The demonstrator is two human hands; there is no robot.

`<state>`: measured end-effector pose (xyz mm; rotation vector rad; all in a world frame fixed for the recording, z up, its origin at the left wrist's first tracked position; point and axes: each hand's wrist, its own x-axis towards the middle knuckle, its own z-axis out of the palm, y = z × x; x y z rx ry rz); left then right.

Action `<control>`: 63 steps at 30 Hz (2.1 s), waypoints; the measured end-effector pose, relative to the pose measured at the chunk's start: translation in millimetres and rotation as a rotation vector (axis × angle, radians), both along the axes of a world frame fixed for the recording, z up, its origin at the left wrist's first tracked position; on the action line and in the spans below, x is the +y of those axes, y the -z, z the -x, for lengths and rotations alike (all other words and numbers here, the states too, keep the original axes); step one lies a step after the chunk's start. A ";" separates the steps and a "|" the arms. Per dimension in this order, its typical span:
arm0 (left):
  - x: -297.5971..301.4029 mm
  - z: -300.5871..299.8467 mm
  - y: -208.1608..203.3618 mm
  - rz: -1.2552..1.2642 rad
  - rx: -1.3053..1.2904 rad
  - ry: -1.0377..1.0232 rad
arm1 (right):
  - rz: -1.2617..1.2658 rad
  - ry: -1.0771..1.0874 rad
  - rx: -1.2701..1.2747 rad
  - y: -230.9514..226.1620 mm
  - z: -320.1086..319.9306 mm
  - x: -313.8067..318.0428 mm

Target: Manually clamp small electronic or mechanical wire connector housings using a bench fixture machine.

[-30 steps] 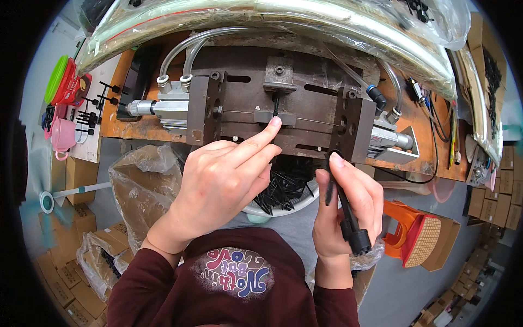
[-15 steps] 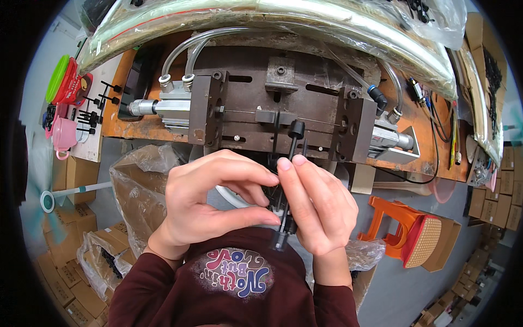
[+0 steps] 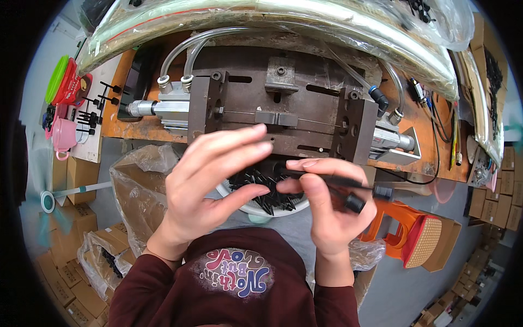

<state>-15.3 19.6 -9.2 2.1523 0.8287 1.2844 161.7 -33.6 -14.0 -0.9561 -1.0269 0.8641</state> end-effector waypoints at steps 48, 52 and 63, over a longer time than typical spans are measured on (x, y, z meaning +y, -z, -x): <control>-9.7 6.1 -15.5 0.313 -0.117 0.287 | -0.417 0.317 -1.265 3.1 -10.5 6.6; -16.2 5.5 -15.0 0.293 -0.105 0.132 | -0.386 0.361 -1.197 5.3 -12.2 7.1; -2.9 -13.5 19.9 -0.100 0.373 -0.117 | -0.212 0.194 -0.659 11.7 -17.5 -5.0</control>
